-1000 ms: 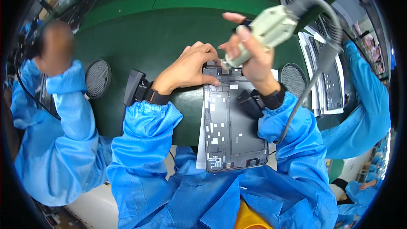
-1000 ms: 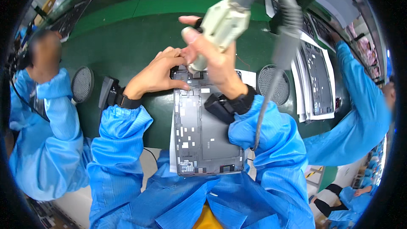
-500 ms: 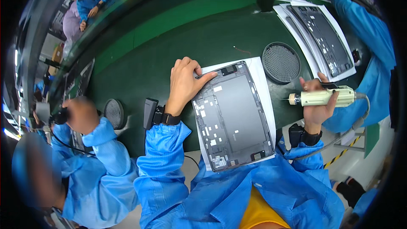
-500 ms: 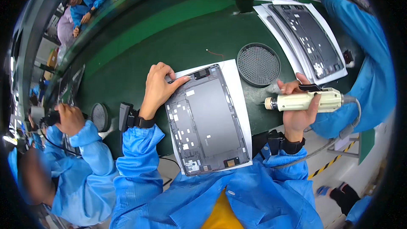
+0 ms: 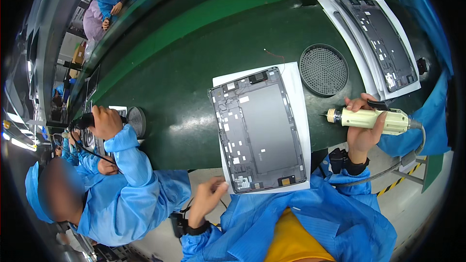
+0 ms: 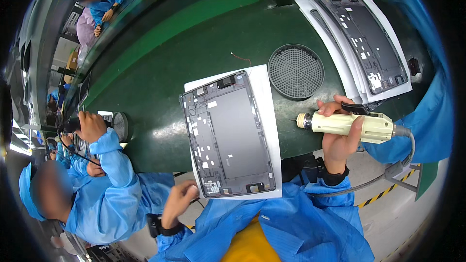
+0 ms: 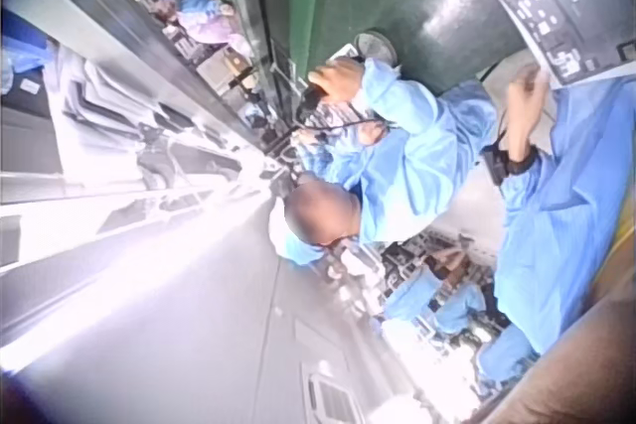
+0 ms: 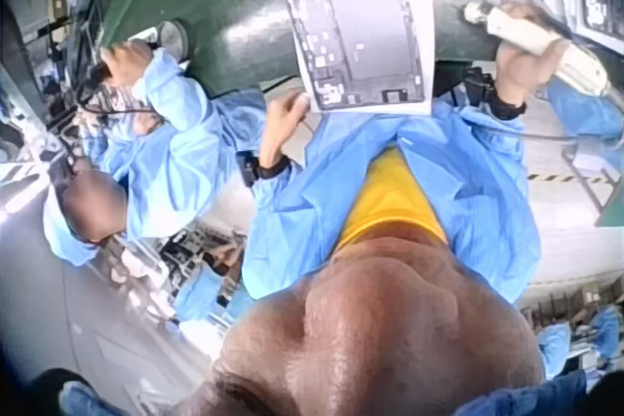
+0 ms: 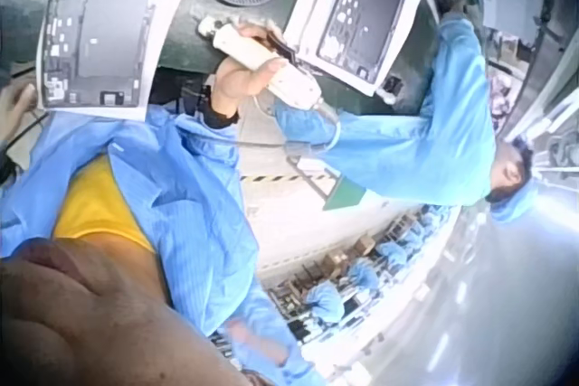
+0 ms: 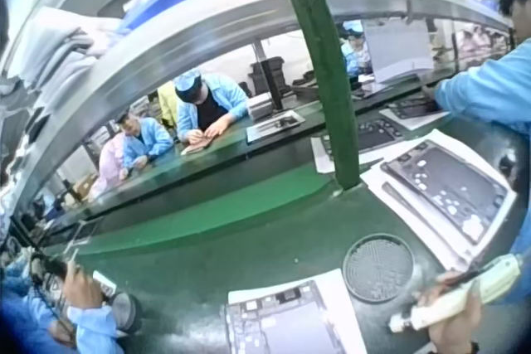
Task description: Assembling electronic components into tablet chassis on a factory line using tools.
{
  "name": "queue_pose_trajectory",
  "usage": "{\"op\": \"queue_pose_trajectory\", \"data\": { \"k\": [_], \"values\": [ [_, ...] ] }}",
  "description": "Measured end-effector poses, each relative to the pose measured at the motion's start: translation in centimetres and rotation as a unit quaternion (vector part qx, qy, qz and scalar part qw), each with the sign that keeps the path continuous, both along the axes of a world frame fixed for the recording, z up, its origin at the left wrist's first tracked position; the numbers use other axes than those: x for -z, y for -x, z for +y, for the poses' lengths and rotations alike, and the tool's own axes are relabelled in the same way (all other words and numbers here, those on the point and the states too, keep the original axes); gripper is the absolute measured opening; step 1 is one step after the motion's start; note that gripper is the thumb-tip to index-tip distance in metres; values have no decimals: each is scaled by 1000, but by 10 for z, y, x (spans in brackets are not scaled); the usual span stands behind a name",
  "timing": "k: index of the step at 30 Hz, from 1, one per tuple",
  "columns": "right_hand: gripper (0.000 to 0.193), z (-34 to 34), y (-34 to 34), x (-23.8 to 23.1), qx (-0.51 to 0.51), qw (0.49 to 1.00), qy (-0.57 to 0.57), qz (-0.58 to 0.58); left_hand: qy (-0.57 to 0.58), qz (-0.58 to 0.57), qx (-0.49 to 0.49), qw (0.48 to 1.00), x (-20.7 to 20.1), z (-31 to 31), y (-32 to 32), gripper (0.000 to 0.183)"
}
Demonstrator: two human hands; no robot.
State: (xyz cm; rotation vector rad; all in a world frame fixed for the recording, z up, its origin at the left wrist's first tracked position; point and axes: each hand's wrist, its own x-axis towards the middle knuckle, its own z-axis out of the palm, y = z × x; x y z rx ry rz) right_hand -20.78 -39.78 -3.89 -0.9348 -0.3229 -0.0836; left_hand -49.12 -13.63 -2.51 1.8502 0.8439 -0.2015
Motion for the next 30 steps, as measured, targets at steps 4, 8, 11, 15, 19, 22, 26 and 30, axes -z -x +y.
{"op": "queue_pose_trajectory", "data": {
  "k": [4, 8, 11, 15, 19, 22, 26, 30],
  "values": [
    [55, 2, 0, -1, -1, 1000, 4, 2, 286, -181, -251, 907, 16, -54, -24, 21],
    [55, 0, 1, 1, -16, 1000, 7, -8, 248, -181, -255, 917, 0, -54, -29, 18],
    [55, -5, 2, 2, -10, 1000, 13, -19, 241, -216, -259, 910, -34, -44, -42, 25],
    [53, -6, 3, 2, -8, 1000, 13, -24, 245, -247, -248, 904, -58, -32, -53, 26],
    [53, -5, 4, 2, 10, 1000, 10, -7, 285, -267, -242, 888, -69, -25, -60, 26],
    [52, -4, 3, 1, 11, 1000, 9, -9, 292, -263, -248, 885, -77, -21, -62, 30],
    [52, -4, 3, 3, 9, 1000, 9, -11, 304, -266, -283, 870, -83, -9, -61, 25],
    [52, -4, 3, 3, 8, 1000, 12, -9, 322, -265, -318, 852, -91, -9, -66, 21]
  ]
}}
